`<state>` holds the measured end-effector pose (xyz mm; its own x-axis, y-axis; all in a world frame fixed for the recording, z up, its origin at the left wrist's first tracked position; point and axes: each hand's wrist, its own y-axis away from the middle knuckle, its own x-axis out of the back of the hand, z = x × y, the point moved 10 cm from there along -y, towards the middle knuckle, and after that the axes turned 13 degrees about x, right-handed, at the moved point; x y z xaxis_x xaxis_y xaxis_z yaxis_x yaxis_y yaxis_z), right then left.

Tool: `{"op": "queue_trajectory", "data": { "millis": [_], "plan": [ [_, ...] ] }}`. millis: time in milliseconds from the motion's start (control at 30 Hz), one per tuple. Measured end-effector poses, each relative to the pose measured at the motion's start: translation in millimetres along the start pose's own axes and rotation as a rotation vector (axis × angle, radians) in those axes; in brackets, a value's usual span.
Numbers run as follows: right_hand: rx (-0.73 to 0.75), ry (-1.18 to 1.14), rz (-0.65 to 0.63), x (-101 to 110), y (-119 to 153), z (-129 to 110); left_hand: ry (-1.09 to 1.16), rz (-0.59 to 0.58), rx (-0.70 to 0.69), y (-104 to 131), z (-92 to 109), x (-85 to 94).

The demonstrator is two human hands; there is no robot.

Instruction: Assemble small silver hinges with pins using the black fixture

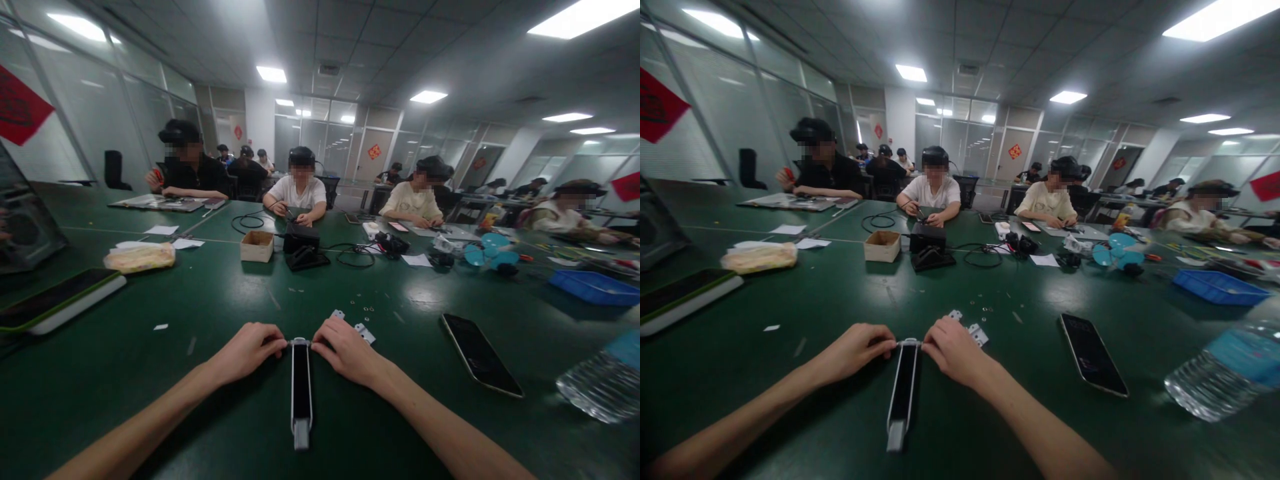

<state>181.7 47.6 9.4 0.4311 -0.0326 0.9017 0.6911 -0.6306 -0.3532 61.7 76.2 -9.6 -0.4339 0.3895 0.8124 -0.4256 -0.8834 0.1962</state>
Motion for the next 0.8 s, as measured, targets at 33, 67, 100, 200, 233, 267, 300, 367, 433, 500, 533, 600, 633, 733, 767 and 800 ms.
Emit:
{"op": "queue_trajectory", "data": {
  "millis": [33, 67, 100, 200, 233, 267, 300, 367, 433, 500, 533, 600, 633, 733, 767, 800],
  "plan": [
    [0.000, -0.004, 0.002, -0.1, 0.0, 0.0, 0.004, 0.005, 0.010, -0.6, -0.8, 0.2],
    [0.000, -0.009, 0.005, -0.1, -0.1, -0.1, 0.006, 0.007, 0.024, -1.2, -1.6, 0.0],
    [-0.002, -0.016, 0.007, -0.2, -0.1, -0.1, 0.006, 0.009, 0.040, -1.5, -2.2, -0.4],
    [-0.025, -0.052, 0.009, -1.3, 0.1, 1.1, 0.009, 0.011, 0.074, -1.4, -3.2, -2.4],
    [-0.036, -0.066, 0.006, -1.9, 0.3, 1.6, 0.012, 0.014, 0.077, -1.2, -3.4, -2.8],
    [-0.047, -0.077, 0.001, -2.7, 0.5, 2.1, 0.018, 0.015, 0.077, -1.1, -3.6, -3.2],
    [-0.054, -0.085, -0.005, -3.5, 0.7, 2.2, 0.028, 0.016, 0.076, -1.0, -4.1, -3.5],
    [-0.053, -0.088, -0.015, -5.0, 0.7, 1.5, 0.053, 0.021, 0.063, -1.0, -4.4, -3.5],
    [-0.047, -0.084, -0.023, -6.3, 0.5, 0.8, 0.074, 0.025, 0.038, -0.9, -3.2, -3.4],
    [-0.045, -0.073, -0.026, -6.9, 0.3, 0.7, 0.073, 0.029, 0.017, -0.7, -1.2, -3.6],
    [-0.045, -0.068, -0.028, -6.8, 0.2, 0.6, 0.065, 0.028, 0.013, -0.7, -0.4, -4.1],
    [-0.045, -0.063, -0.034, -6.3, -0.1, 0.5, 0.044, 0.022, 0.010, -0.6, 0.7, -5.0],
    [-0.045, -0.062, -0.036, -5.6, -0.2, 0.2, 0.036, 0.017, 0.004, -0.3, 1.5, -5.3],
    [-0.039, -0.067, -0.045, -2.6, -0.4, -1.5, 0.019, -0.001, -0.035, 1.2, 4.4, -4.9],
    [-0.035, -0.066, -0.047, -1.5, -0.4, -2.2, 0.011, -0.004, -0.049, 1.6, 5.0, -4.2],
    [-0.030, -0.065, -0.047, -0.3, -0.5, -3.1, 0.000, -0.004, -0.061, 2.0, 5.3, -3.3]
  ]
}}
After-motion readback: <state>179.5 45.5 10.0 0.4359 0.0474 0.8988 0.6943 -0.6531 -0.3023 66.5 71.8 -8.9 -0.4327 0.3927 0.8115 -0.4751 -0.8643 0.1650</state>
